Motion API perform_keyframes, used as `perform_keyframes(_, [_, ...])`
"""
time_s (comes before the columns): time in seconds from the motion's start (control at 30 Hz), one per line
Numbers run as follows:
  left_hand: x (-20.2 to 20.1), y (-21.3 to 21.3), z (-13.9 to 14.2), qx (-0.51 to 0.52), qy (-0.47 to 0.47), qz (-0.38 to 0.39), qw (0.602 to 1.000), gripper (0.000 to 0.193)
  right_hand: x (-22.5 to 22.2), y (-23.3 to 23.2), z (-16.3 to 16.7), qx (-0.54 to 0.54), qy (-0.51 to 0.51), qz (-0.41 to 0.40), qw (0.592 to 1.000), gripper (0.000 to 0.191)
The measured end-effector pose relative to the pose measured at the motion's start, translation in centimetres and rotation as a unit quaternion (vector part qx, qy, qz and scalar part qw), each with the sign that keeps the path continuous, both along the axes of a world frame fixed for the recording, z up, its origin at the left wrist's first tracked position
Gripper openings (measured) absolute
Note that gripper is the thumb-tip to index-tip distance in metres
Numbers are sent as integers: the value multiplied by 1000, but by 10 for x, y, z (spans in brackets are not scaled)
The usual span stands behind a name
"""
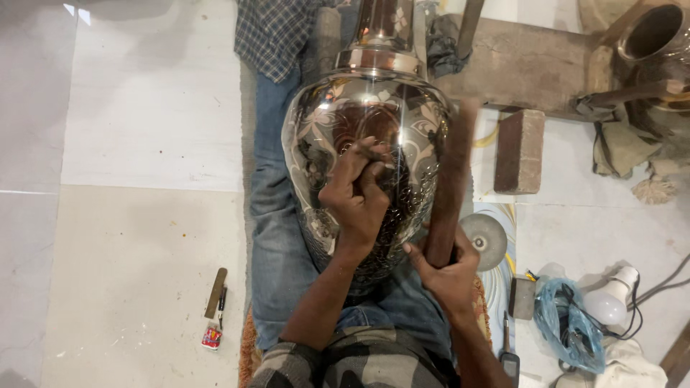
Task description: The person sits on the floor with a large engraved metal vase held between their legs. They hold a small chisel against the vase surface with one hand and strike it with a wooden mallet held in the other hand, working the chisel along the decorative pattern to carve the design into the metal.
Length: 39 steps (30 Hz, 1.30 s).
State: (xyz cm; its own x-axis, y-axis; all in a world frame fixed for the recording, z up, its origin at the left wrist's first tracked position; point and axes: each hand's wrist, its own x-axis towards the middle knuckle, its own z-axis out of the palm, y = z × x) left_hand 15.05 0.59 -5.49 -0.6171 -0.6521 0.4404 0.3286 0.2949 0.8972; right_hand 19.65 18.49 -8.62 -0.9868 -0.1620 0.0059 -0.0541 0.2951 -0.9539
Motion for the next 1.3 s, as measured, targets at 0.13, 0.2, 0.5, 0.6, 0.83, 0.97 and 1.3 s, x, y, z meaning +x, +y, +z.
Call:
perform_keyframes(0.13, [0,7,-7,-1,24,32,999,34,-34,0,49,138,116,19,983,38])
perform_keyframes(0.2, [0,8,-11,-16,32,42,998,37,-52,-1,74,119,144,78,979,41])
perform_keyframes(0.5, [-1,7,-25,-79,-45,104,990,31,-113,-14,212,472,90,314,819,26])
perform_keyframes(0.6, [-2,2,-21,-89,-94,90,988,34,-119,-22,240,595,147,345,711,28])
perform_keyframes(0.83, [-3,-3,-7,-129,-34,6,991,30,-128,-36,243,499,314,357,725,47])
perform_keyframes(0.97, [-3,-6,-9,-162,-81,-2,983,31,-128,-35,226,482,157,342,791,35])
perform_keyframes(1.3, [1,13,-9,-71,-6,94,993,32,-132,-43,240,488,196,357,772,39])
